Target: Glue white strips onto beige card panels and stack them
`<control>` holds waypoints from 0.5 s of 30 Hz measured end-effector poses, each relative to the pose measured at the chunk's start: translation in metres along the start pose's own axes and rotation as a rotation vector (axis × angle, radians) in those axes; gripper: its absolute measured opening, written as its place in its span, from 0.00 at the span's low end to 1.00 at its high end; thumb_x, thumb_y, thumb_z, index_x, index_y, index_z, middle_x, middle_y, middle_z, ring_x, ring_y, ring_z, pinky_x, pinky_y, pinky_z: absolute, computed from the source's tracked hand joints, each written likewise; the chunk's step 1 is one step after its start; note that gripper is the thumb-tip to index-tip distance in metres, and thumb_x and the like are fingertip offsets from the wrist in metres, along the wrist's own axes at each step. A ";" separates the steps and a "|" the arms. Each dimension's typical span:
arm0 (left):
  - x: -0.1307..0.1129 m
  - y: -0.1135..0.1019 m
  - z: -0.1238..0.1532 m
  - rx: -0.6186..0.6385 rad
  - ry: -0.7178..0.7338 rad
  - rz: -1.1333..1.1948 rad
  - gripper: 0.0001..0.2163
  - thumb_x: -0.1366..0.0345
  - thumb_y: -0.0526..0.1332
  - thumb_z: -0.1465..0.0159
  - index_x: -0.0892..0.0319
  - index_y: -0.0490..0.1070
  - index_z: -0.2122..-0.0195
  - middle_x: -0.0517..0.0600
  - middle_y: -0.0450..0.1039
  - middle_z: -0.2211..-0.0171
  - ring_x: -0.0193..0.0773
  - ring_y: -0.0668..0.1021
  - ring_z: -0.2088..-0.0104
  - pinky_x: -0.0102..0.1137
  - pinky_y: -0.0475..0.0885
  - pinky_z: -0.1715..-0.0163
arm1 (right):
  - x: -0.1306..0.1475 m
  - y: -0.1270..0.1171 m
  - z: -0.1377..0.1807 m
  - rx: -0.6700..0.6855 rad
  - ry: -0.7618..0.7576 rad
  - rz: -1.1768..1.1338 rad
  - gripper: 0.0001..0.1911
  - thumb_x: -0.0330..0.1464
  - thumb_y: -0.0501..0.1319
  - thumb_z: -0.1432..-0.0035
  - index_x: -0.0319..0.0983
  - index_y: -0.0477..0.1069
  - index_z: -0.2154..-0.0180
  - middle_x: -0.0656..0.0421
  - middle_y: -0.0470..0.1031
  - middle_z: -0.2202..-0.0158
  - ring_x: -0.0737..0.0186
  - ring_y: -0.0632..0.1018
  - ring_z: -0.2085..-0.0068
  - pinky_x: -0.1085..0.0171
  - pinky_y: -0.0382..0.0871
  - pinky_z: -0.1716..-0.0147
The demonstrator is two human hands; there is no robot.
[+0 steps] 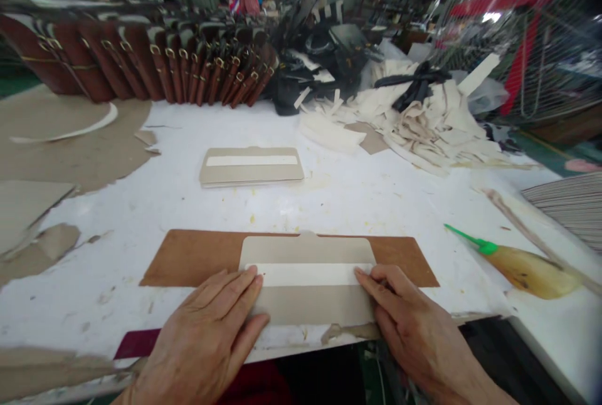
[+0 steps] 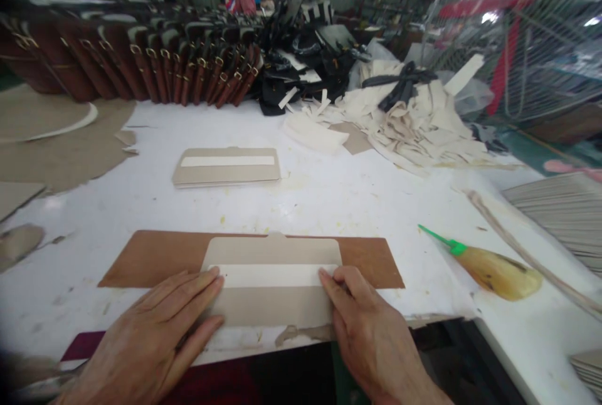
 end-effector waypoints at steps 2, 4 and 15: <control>0.006 -0.004 0.009 -0.023 -0.051 0.020 0.17 0.59 0.56 0.26 0.60 0.74 0.41 0.57 0.80 0.44 0.47 0.83 0.47 0.40 0.79 0.45 | -0.009 -0.010 -0.003 -0.030 0.035 -0.128 0.21 0.27 0.48 0.29 0.38 0.74 0.44 0.50 0.80 0.50 0.58 0.83 0.52 0.62 0.83 0.55; 0.012 -0.008 0.019 -0.053 -0.139 -0.008 0.19 0.57 0.55 0.26 0.60 0.71 0.39 0.59 0.77 0.41 0.49 0.82 0.45 0.41 0.80 0.47 | -0.020 -0.018 -0.002 -0.090 0.095 -0.170 0.19 0.30 0.49 0.27 0.37 0.74 0.44 0.50 0.81 0.48 0.57 0.83 0.49 0.60 0.81 0.51; 0.013 -0.002 0.031 -0.109 -0.281 0.098 0.22 0.67 0.58 0.30 0.55 0.62 0.34 0.56 0.81 0.47 0.47 0.83 0.48 0.40 0.81 0.49 | -0.029 0.017 0.008 -0.347 0.222 -0.188 0.18 0.42 0.59 0.32 0.39 0.75 0.48 0.49 0.81 0.51 0.46 0.82 0.51 0.45 0.80 0.52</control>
Point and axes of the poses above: each hand's wrist, its own z-axis away from the middle knuckle, its own y-axis out of the palm, x = y × z, the point moved 7 cm from there along -z, towards the middle knuckle
